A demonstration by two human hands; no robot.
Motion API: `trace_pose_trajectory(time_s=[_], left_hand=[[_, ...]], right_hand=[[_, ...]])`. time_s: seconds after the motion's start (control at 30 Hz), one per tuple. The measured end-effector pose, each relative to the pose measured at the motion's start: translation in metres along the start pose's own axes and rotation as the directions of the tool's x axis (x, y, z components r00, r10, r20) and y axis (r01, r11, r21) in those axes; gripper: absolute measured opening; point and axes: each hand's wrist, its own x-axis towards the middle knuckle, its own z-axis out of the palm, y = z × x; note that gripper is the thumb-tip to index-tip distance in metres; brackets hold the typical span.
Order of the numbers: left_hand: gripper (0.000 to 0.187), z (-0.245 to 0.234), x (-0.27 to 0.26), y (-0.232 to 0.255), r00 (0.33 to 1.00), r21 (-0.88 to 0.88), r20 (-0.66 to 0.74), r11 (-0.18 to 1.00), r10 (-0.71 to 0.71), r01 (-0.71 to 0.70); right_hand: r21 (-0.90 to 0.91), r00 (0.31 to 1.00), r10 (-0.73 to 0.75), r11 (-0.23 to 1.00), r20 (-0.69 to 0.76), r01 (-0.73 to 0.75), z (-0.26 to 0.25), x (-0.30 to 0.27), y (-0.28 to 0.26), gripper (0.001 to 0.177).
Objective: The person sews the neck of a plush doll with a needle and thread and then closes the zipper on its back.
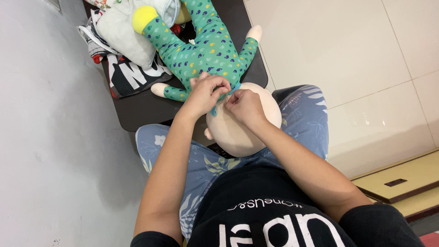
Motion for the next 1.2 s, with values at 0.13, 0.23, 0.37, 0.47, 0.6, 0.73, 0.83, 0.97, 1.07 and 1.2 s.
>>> trace_pose_trajectory(time_s=[0.13,0.23,0.37,0.47,0.6,0.73,0.83,0.97,1.07,1.2], left_hand=[[0.003,0.0,0.0,-0.002,1.0,0.003,0.011,1.0,0.009,-0.009],[0.003,0.0,-0.001,-0.003,0.999,-0.007,0.008,0.999,0.036,-0.036],[0.003,-0.001,-0.001,-0.002,1.0,-0.016,0.02,1.0,0.002,-0.002],[0.003,-0.001,-0.002,-0.002,1.0,-0.023,0.018,1.0,0.01,-0.01],[0.003,-0.002,-0.001,-0.002,1.0,-0.017,0.013,0.999,0.028,-0.028],[0.003,-0.005,-0.003,0.003,0.998,-0.043,0.055,0.998,-0.04,0.042],[0.002,-0.008,-0.007,0.003,0.997,-0.073,0.018,0.995,-0.072,0.073],[0.008,0.0,-0.013,-0.012,0.973,-0.426,-0.082,0.89,-0.218,0.163],[0.009,0.009,-0.018,-0.027,0.972,-0.571,-0.121,0.815,-0.202,0.099],[0.013,0.014,-0.022,-0.03,0.974,-0.603,-0.108,0.792,-0.198,0.094]], right_hand=[[-0.001,1.0,0.016,1.0,-0.027,-0.016,0.002,0.001,0.001,0.017],[0.013,0.998,0.037,0.999,-0.042,-0.037,0.003,0.002,0.002,0.019],[0.035,0.998,0.014,0.999,-0.065,-0.011,0.005,0.001,0.002,0.019],[0.03,0.997,-0.001,1.0,-0.08,0.004,0.005,-0.002,0.002,0.018],[0.031,0.996,0.001,1.0,-0.092,0.002,0.006,-0.003,0.001,0.017],[0.118,0.988,-0.036,0.992,-0.152,0.054,0.009,-0.003,0.004,0.016],[0.193,0.959,-0.138,0.963,-0.249,0.189,0.01,-0.003,0.005,0.01],[0.201,0.873,-0.303,0.895,-0.382,0.398,-0.001,-0.003,-0.003,0.01],[0.156,0.814,-0.429,0.841,-0.392,0.519,-0.019,-0.002,-0.016,0.009],[0.043,0.741,-0.532,0.8,-0.409,0.598,-0.048,0.0,-0.042,0.007]])
